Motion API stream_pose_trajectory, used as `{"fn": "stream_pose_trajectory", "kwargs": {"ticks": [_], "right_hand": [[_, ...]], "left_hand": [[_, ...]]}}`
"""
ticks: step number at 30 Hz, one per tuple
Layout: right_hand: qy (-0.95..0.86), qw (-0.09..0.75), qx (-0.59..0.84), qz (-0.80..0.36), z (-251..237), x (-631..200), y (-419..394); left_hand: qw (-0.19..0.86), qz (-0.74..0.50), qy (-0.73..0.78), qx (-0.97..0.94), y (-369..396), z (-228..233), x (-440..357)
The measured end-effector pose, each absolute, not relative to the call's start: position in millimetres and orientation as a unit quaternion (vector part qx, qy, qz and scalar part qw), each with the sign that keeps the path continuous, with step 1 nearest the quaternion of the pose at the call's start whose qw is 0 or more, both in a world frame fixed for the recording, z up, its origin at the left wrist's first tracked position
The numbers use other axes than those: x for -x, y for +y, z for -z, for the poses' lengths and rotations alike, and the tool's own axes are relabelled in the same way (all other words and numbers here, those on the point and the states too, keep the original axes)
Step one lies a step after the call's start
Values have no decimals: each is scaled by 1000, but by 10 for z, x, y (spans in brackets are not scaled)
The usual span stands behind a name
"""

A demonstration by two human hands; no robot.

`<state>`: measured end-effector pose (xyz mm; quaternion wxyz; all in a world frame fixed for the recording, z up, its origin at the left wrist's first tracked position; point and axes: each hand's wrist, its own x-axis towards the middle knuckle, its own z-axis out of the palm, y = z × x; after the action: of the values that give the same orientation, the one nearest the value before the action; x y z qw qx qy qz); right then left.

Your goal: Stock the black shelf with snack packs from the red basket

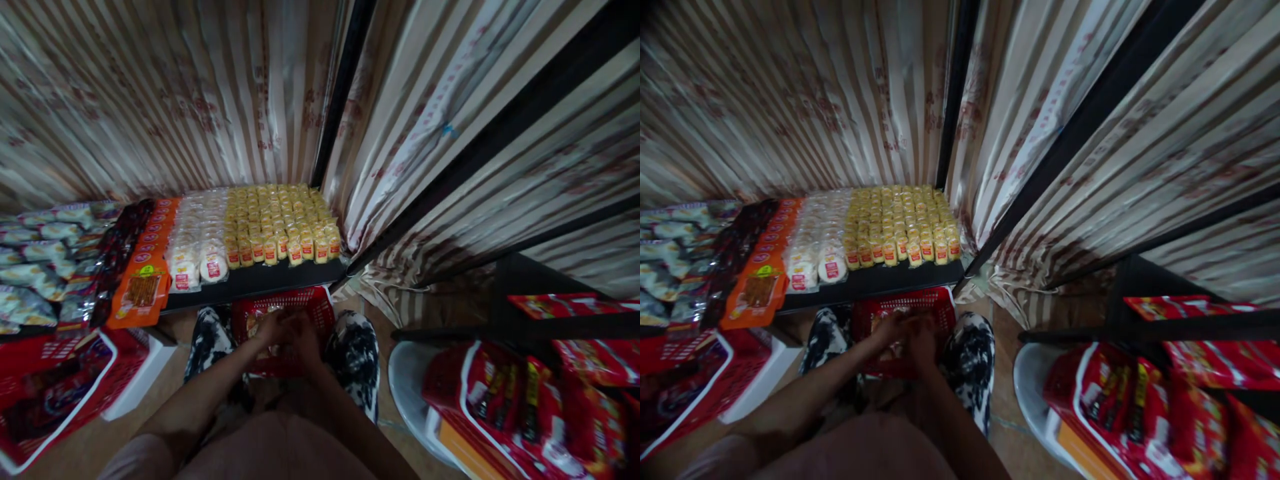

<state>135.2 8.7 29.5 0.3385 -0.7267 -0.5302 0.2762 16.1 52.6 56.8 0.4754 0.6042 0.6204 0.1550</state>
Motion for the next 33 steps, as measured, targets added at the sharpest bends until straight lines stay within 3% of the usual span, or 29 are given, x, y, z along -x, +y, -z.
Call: {"fn": "stream_pose_trajectory", "kwargs": {"ticks": [8,16,23,29,33], "right_hand": [[-611,335,675,-241,-744,-1348,192],[-620,391,639,-234,-1060,-1316,536],[-636,388,637,-195,-1229,-1255,1031],[-664,349,647,-137,-1218,-1318,1271],[-662,383,631,-129,-1153,-1385,1280]], "left_hand": [[435,-95,564,-696,788,-1220,119],[370,-162,577,-710,1057,-1801,138],[292,-230,616,-694,1377,-1831,139],[211,-195,615,-734,1561,-1884,73],[177,-205,591,-760,1569,-1901,-25]]}}
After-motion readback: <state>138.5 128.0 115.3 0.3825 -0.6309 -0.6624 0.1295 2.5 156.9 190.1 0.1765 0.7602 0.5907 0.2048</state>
